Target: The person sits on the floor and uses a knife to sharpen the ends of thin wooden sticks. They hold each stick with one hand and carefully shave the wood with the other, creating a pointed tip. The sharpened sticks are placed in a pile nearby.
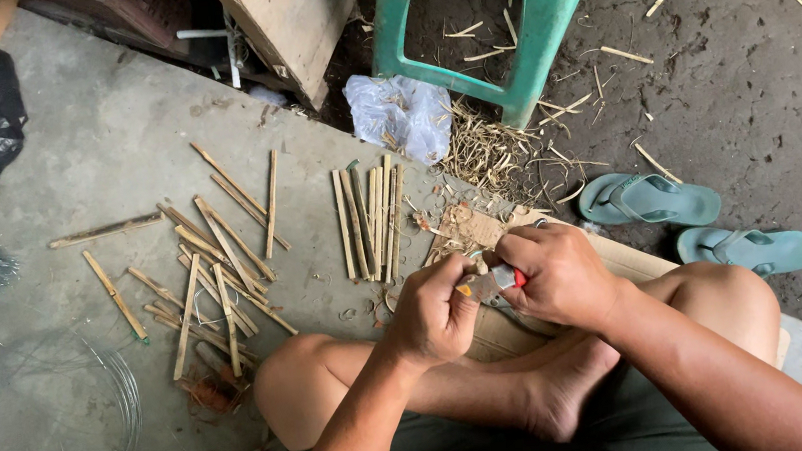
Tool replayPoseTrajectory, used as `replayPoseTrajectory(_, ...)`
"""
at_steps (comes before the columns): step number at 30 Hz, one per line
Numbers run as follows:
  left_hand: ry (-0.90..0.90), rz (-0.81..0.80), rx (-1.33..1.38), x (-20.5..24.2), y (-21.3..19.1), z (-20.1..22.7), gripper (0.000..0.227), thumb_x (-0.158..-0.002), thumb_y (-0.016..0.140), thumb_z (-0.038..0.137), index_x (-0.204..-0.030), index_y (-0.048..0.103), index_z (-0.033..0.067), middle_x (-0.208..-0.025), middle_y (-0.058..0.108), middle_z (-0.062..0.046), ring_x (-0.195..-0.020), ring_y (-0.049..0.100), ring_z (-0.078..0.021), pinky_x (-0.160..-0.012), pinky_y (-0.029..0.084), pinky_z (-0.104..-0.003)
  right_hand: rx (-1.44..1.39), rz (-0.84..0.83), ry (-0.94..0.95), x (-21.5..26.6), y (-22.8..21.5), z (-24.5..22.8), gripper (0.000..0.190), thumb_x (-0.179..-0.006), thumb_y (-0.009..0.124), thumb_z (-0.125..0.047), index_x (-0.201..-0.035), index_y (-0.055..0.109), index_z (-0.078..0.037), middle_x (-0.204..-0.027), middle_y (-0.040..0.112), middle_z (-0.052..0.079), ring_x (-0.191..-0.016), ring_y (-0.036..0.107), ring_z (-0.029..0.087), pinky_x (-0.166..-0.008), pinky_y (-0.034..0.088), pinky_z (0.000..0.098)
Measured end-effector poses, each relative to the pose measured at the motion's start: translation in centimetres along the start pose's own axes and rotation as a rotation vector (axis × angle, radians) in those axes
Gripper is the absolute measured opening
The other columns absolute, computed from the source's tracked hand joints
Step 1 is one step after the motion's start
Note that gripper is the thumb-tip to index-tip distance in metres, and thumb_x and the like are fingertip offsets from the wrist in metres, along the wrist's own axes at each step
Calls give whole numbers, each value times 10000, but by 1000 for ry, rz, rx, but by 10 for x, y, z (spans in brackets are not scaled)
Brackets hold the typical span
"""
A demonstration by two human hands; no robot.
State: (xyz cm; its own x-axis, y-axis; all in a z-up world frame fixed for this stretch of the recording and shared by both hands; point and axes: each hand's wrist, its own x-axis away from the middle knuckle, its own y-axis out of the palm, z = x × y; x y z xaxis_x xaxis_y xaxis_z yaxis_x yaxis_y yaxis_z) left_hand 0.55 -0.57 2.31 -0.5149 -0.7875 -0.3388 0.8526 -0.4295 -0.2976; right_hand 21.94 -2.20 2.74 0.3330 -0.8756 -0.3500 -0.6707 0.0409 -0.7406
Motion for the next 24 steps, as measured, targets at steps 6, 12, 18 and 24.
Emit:
replayPoseTrajectory(6,-12,-32,33,2,-2,3,340,-1110,505,331,-942,554,39,-729,574,-109,-619,586,-251,-584,452,-374,43,22,-53,-1,3,7,217,-686,759,-119,-838,608,-87,-730,628,80,-623,637,321,-546,506,434)
replayPoseTrajectory(12,-57,-71,85,4,-2,-1,334,-1099,516,326,-951,569,31,-685,552,-78,-590,549,-197,-568,439,-351,63,45,-100,0,8,20,222,-690,757,-118,-873,634,-100,-739,634,67,-608,635,305,-539,500,425)
replayPoseTrajectory(18,-118,-97,152,8,-2,-8,334,-1089,528,318,-953,582,18,-643,503,-38,-575,473,-125,-540,396,-324,79,35,-128,-1,10,28,269,-610,755,-114,-855,646,-114,-706,618,65,-560,603,305,-513,480,428)
replayPoseTrajectory(24,-185,-129,240,16,-4,-13,342,-1090,523,323,-937,592,24,-651,464,18,-597,414,-68,-529,353,-288,101,33,-119,-4,9,33,232,-630,759,-98,-835,654,-131,-703,618,58,-562,601,302,-513,483,425)
